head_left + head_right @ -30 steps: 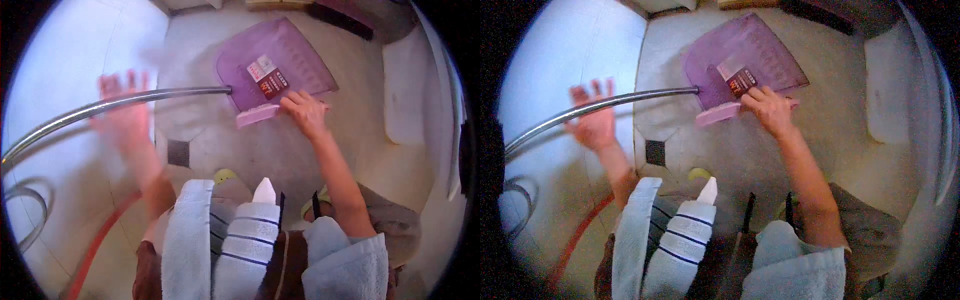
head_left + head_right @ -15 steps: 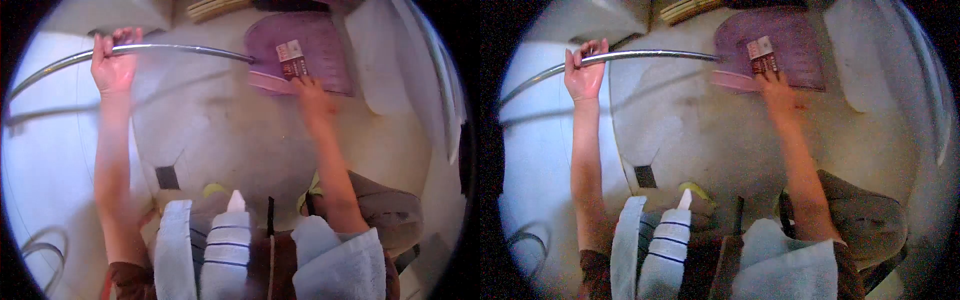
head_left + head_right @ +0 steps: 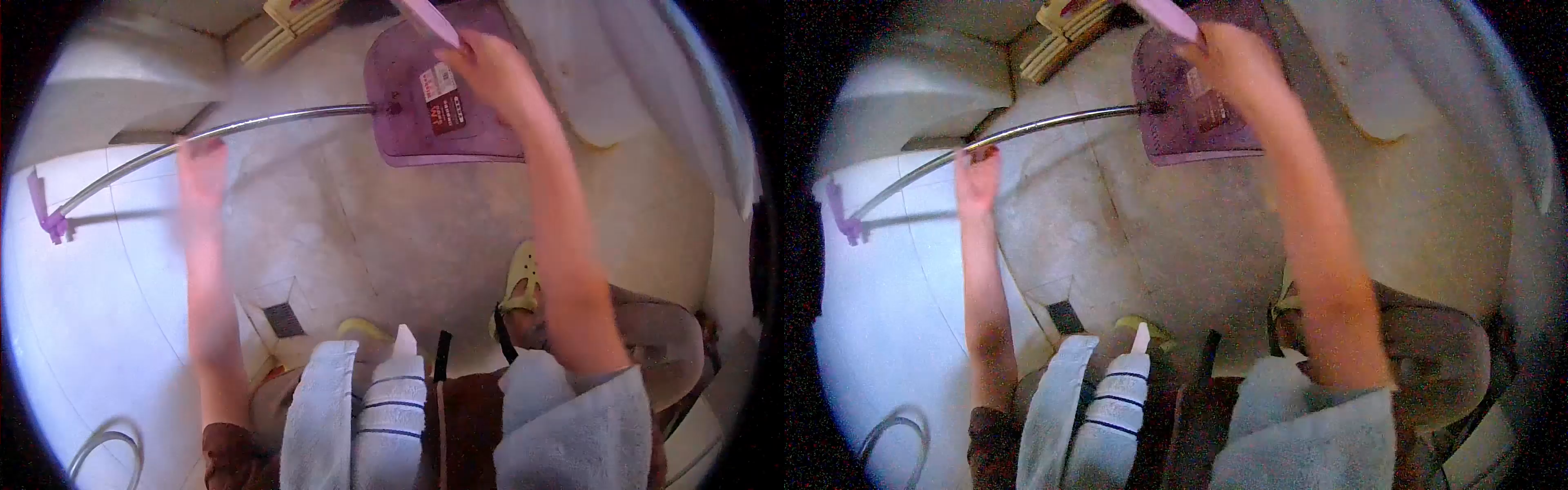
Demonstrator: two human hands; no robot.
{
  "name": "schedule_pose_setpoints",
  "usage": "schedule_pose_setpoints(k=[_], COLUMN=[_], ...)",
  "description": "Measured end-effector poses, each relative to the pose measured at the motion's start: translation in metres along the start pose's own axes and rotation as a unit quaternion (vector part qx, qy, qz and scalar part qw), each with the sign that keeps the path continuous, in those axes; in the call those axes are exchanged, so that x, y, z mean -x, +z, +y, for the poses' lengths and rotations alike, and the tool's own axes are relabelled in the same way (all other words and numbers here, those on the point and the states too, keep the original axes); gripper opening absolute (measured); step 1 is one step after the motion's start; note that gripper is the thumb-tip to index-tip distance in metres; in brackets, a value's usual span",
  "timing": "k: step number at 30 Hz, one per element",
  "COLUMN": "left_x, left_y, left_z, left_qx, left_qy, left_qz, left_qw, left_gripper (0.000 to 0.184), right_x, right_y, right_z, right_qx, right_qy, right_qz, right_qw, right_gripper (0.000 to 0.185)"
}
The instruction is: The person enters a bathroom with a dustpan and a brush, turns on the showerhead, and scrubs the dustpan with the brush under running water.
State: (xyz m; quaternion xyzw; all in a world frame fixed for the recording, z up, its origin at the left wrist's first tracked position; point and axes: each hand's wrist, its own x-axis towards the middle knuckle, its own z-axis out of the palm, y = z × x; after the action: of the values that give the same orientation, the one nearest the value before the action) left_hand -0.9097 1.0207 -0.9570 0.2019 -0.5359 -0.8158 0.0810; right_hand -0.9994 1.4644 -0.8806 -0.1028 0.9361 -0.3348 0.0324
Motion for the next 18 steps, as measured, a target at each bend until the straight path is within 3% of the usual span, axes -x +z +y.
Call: schedule_pose_setpoints(k=[2,3,5,7,8,10,12,14,16,18], left_x=[0.028,0.052,0.079,0.081,0.078,0.05,0.017,0.007,0.007,0.001], left_y=[0.027,0.07,0.135,0.187,0.203,0.208,0.234,0.278,0.307,0.311], left_z=[-0.029,-0.036,-0.028,-0.009,-0.006,-0.034,-0.055,-0.072,-0.114,-0.181], left_qx=[-0.147,-0.052,-0.296,-0.57,-0.685,-0.673,-0.664,-0.814,-0.837,-0.79], left_qy=[-0.096,-0.213,-0.129,-0.034,0.013,0.266,0.442,0.204,0.063,0.038], left_qz=[-0.031,-0.017,-0.17,-0.281,-0.325,-0.337,-0.315,-0.355,-0.385,-0.325], left_qw=[0.984,0.975,0.931,0.771,0.652,0.603,0.515,0.411,0.384,0.518], left_gripper=[0.029,0.028,0.026,0.025,0.024,0.024,0.024,0.029,0.031,0.032], right_x=[-0.059,-0.088,-0.107,-0.112,-0.102,-0.065,-0.056,-0.043,-0.032,-0.024], right_y=[0.0,0.009,0.009,0.0,-0.012,-0.051,-0.045,-0.026,-0.012,0.0], right_z=[0.03,0.05,0.076,0.101,0.087,0.048,0.074,0.095,0.107,0.121], right_qx=[0.025,0.044,0.127,0.25,0.222,0.16,0.104,0.022,-0.088,-0.109], right_qy=[-0.08,-0.132,-0.244,-0.359,-0.286,-0.131,-0.128,-0.103,-0.058,0.027], right_qz=[-0.112,-0.151,-0.186,-0.158,-0.167,-0.18,-0.061,0.033,0.103,0.08], right_qw=[0.99,0.979,0.943,0.885,0.917,0.962,0.984,0.994,0.989,0.99], right_gripper=[0.03,0.031,0.034,0.036,0.037,0.041,0.048,0.05,0.049,0.056])
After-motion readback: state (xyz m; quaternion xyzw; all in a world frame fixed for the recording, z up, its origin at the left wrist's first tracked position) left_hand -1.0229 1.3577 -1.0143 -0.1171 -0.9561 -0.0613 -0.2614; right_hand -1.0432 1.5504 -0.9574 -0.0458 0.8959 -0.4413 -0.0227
